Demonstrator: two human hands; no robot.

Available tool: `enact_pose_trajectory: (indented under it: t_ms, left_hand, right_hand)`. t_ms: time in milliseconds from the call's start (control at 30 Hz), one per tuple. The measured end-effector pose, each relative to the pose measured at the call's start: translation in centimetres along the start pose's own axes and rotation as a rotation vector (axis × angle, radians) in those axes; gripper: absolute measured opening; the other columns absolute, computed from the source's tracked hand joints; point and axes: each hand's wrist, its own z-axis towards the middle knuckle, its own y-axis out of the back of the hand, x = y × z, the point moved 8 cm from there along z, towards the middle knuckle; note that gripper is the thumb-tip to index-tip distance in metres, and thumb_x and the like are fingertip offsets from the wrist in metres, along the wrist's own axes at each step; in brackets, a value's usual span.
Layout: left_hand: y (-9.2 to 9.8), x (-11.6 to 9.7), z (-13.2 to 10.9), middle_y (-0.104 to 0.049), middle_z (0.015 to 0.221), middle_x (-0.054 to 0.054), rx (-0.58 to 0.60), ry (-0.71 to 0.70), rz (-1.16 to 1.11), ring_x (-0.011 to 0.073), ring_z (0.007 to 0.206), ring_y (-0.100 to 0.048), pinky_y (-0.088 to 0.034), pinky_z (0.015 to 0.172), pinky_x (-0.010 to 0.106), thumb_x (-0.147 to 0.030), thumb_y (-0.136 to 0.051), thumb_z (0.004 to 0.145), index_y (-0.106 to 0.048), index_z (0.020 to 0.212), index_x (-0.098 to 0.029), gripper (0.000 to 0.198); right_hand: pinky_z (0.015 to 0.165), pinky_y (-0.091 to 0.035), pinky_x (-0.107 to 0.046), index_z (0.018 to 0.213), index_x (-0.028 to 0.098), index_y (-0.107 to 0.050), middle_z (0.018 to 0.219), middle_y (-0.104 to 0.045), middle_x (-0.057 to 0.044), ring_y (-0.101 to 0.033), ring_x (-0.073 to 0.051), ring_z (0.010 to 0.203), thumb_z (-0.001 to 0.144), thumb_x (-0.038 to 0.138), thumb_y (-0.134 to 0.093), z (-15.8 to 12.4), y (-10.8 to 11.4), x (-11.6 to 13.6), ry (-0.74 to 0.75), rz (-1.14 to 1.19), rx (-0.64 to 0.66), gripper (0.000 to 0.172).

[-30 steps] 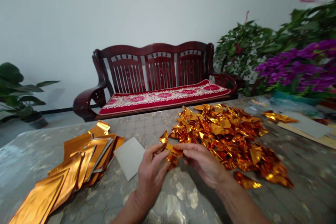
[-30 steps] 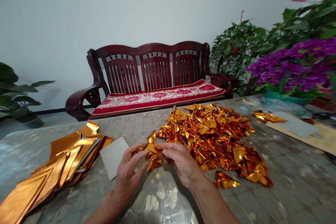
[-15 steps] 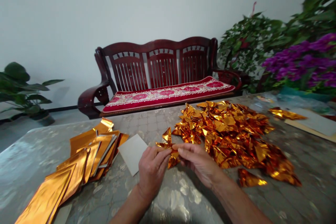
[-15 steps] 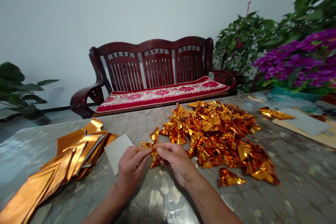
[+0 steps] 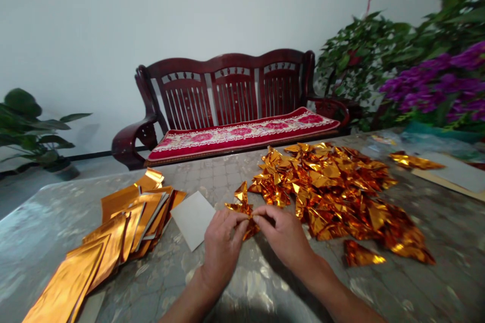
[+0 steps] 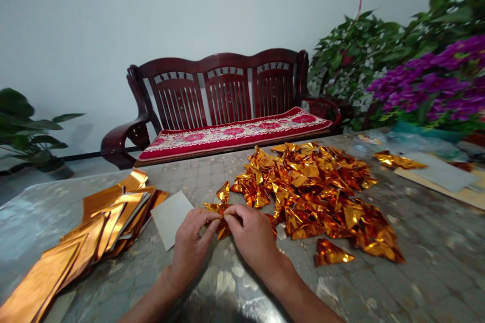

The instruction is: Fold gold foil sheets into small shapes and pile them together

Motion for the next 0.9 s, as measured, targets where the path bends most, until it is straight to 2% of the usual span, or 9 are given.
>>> enact_pose_trajectory:
  t_ms: [200, 500, 633, 900]
  left_hand:
    - [-0.1, -0.2, 0.1, -0.062, 0.072, 0.001, -0.008, 0.008, 0.037, 0.0165, 0.073, -0.053, -0.037, 0.07, 0.028, -0.023, -0.061, 0.091, -0.063, 0.077, -0.019, 0.014]
    - [-0.4, -0.7, 0.1, -0.059, 0.07, 0.001, 0.056, -0.029, 0.044, 0.0162, 0.073, -0.051, -0.034, 0.069, 0.028, -0.016, -0.059, 0.088, -0.061, 0.072, -0.019, 0.017]
    - [-0.5, -1.0, 0.0, -0.059, 0.07, 0.0, 0.072, -0.036, 0.03, 0.0159, 0.072, -0.051, -0.034, 0.069, 0.029, -0.016, -0.059, 0.088, -0.061, 0.071, -0.019, 0.017]
    - [-0.4, -1.3, 0.2, -0.06, 0.071, 0.0, 0.105, -0.018, 0.022, 0.0162, 0.073, -0.052, -0.034, 0.07, 0.029, -0.015, -0.059, 0.087, -0.062, 0.071, -0.02, 0.017]
  right_hand:
    - [0.073, -0.042, -0.026, 0.085, 0.022, -0.068, 0.086, -0.072, 0.0, -0.065, -0.016, 0.081, 0.088, 0.018, -0.054, -0.4, -0.1, 1.3, 0.129, -0.198, -0.012, 0.015]
    - [0.064, -0.033, -0.026, 0.078, 0.021, -0.064, 0.078, -0.069, 0.0, -0.062, -0.015, 0.073, 0.084, 0.015, -0.055, -0.4, -0.6, 2.1, 0.166, -0.447, 0.082, 0.012]
    - [0.063, -0.03, -0.026, 0.077, 0.022, -0.066, 0.076, -0.07, 0.001, -0.061, -0.015, 0.07, 0.083, 0.016, -0.056, -0.3, -0.3, 2.1, 0.142, -0.457, 0.115, 0.014]
    - [0.065, -0.035, -0.024, 0.081, 0.023, -0.073, 0.077, -0.073, 0.0, -0.063, -0.013, 0.07, 0.081, 0.014, -0.052, 0.0, 0.0, 1.6, 0.074, -0.368, 0.189, 0.023]
